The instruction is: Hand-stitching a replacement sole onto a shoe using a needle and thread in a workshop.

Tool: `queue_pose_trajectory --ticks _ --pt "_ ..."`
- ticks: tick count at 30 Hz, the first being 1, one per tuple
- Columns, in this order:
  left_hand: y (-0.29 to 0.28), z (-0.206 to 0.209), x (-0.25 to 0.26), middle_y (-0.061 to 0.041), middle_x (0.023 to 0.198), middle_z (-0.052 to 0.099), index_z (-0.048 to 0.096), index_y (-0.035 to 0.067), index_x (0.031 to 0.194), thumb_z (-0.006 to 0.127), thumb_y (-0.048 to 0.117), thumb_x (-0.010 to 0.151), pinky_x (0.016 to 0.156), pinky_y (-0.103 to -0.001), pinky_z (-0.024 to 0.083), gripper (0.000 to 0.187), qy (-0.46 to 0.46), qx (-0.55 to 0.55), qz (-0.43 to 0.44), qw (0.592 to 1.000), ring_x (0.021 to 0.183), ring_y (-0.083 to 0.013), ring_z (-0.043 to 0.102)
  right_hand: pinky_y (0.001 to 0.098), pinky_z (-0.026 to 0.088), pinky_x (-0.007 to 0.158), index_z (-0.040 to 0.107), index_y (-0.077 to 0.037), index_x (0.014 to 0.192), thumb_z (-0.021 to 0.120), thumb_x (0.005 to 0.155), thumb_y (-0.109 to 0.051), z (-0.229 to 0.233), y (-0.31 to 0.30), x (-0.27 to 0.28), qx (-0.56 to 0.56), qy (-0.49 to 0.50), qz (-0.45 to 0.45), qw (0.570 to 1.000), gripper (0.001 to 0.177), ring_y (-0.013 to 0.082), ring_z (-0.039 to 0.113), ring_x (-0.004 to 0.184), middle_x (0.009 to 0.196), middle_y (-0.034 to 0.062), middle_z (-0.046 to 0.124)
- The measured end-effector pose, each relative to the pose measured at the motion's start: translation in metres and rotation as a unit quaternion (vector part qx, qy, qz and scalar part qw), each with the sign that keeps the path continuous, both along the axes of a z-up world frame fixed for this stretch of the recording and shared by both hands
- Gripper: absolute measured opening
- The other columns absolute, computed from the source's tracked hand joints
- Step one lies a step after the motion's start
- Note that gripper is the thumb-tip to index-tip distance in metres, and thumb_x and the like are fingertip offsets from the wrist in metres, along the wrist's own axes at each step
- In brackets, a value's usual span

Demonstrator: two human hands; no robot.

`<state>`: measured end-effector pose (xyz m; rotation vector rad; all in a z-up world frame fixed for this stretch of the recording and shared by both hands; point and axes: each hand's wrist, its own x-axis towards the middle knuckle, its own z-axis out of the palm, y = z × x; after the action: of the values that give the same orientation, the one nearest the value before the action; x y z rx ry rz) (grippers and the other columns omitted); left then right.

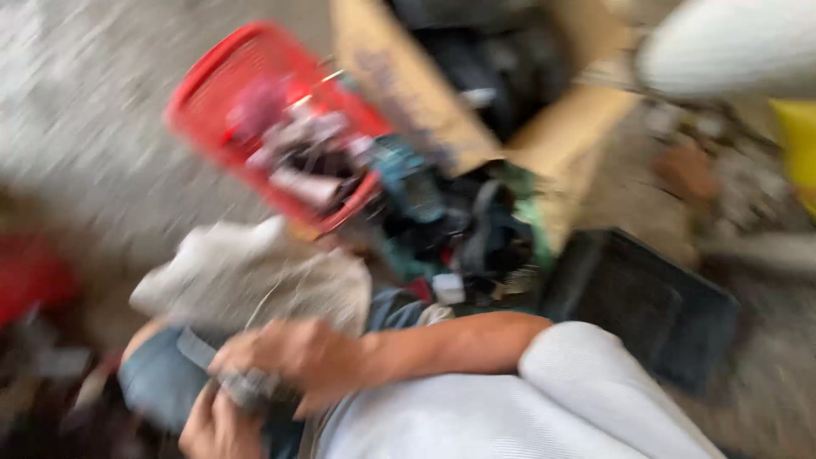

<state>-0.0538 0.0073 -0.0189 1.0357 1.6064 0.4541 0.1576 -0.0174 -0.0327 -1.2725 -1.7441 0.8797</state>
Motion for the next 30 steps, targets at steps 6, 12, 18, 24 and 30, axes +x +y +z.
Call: queue_pose_trajectory --ticks 6,12,18,24,30 --pt "0.003 -0.010 0.050 0.001 0.045 0.034 0.048 0.012 0.066 0.065 0.006 0.086 0.032 -0.024 0.022 0.027 -0.195 -0.014 0.254 0.947 0.036 -0.0073 0.035 0.0471 0.053 0.115 0.058 0.001 0.133 0.059 0.103 -0.033 -0.013 -0.010 0.034 0.053 0.022 0.019 0.998 0.045 0.0377 0.064 0.129 0.134 0.0201 0.063" --pt "0.008 0.035 0.041 -0.012 0.089 0.070 0.065 0.018 0.138 0.055 0.019 0.101 0.070 -0.037 0.055 0.038 -0.108 0.177 -0.002 0.978 0.078 -0.0179 0.059 0.0315 0.048 0.112 0.068 0.003 0.121 0.076 0.095 -0.012 -0.061 -0.030 0.085 -0.025 -0.204 -0.190 0.960 0.031 0.0228 0.063 0.117 0.124 0.0175 0.066" --pt "-0.005 0.010 0.052 -0.001 0.089 0.069 0.067 0.027 0.138 0.057 0.012 0.101 0.065 -0.035 0.058 0.041 0.047 0.302 -0.111 0.946 0.073 -0.0214 0.070 0.0303 0.069 0.065 0.060 0.002 0.113 0.068 0.097 -0.005 -0.026 0.002 0.065 -0.231 0.344 -0.336 0.846 0.020 0.0266 0.076 0.074 0.105 0.0146 0.071" --pt "-0.004 -0.001 0.065 0.004 0.091 0.067 0.070 0.033 0.134 0.058 0.014 0.099 0.064 -0.031 0.058 0.041 0.146 0.375 -0.143 0.904 0.074 -0.0198 0.071 0.0339 0.069 0.056 0.065 0.004 0.094 0.066 0.099 -0.009 -0.039 -0.005 0.069 -0.218 0.342 -0.334 0.851 0.014 0.0290 0.075 0.065 0.089 0.0231 0.071" --pt "-0.001 -0.003 0.068 0.001 0.090 0.066 0.071 0.032 0.133 0.058 0.011 0.098 0.063 -0.032 0.058 0.042 0.136 0.381 -0.141 0.904 0.073 -0.0232 0.071 0.0347 0.068 0.053 0.068 0.003 0.100 0.068 0.097 -0.007 -0.038 -0.008 0.070 -0.206 0.338 -0.345 0.851 0.011 0.0288 0.076 0.066 0.085 0.0197 0.071"
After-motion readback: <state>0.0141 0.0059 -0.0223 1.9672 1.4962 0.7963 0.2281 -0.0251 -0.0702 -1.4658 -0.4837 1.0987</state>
